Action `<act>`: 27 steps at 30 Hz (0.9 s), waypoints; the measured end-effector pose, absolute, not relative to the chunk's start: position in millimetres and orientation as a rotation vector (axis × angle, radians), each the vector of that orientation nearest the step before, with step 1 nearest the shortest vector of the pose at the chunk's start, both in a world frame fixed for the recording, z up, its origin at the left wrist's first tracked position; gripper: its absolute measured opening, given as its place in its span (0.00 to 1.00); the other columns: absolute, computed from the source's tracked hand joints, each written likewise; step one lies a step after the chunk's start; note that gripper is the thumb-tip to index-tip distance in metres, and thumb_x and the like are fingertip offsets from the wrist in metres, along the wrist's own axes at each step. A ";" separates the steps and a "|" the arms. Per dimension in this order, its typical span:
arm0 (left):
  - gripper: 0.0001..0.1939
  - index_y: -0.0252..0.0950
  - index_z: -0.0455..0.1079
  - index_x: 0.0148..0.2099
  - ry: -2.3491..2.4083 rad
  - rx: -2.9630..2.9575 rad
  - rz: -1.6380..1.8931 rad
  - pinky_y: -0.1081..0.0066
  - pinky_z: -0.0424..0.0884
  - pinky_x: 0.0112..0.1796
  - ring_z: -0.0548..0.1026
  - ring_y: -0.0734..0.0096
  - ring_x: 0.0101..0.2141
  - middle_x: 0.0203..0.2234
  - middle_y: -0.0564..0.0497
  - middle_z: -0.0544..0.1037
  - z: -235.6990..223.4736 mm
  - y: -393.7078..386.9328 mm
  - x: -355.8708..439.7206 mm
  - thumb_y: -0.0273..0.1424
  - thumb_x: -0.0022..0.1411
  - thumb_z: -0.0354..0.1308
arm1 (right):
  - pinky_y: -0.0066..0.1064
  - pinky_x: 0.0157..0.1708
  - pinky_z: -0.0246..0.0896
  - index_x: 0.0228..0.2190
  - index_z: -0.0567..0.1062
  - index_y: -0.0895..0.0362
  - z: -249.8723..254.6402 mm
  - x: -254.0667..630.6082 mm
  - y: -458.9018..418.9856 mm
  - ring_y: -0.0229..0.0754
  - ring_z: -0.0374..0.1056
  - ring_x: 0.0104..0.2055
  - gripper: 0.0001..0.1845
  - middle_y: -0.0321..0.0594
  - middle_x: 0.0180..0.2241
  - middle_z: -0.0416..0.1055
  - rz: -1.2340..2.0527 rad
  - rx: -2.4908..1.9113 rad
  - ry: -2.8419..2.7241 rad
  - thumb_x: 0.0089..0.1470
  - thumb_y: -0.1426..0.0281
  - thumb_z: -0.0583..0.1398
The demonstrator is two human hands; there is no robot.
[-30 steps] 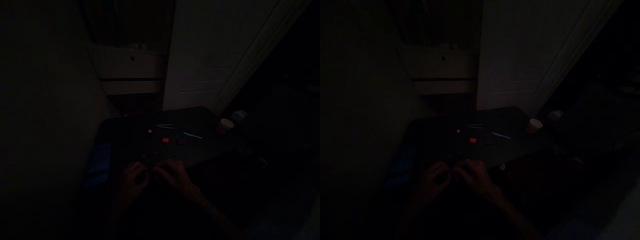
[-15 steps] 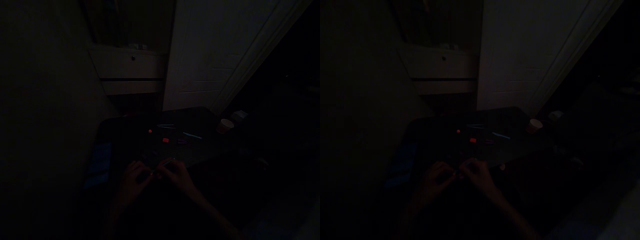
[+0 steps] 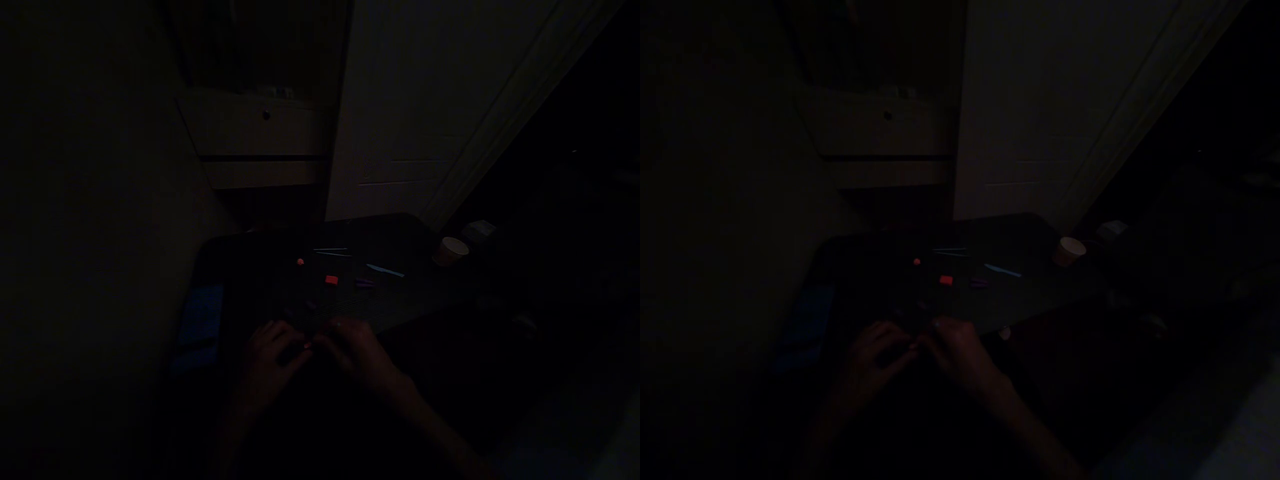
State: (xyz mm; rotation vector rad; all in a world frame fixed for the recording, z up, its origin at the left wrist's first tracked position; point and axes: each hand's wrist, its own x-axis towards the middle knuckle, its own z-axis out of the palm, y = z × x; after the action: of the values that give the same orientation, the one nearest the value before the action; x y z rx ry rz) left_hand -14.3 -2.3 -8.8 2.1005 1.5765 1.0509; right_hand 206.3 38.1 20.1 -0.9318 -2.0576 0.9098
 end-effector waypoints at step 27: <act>0.02 0.44 0.82 0.40 1.579 2.156 0.975 0.60 0.74 0.44 0.81 0.62 0.40 0.38 0.53 0.85 -5.7 0.8 -15.4 0.30 0.66 0.68 | 0.30 0.42 0.73 0.42 0.82 0.55 24.1 206.7 49.4 0.44 0.82 0.39 0.04 0.41 0.39 0.85 0.847 -0.821 -2.264 0.69 0.72 0.65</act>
State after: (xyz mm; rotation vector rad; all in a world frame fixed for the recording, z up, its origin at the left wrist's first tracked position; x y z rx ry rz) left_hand -15.4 0.8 -5.7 2.1557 1.5787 0.9754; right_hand 206.7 49.4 24.1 -0.8208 -2.2645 0.8466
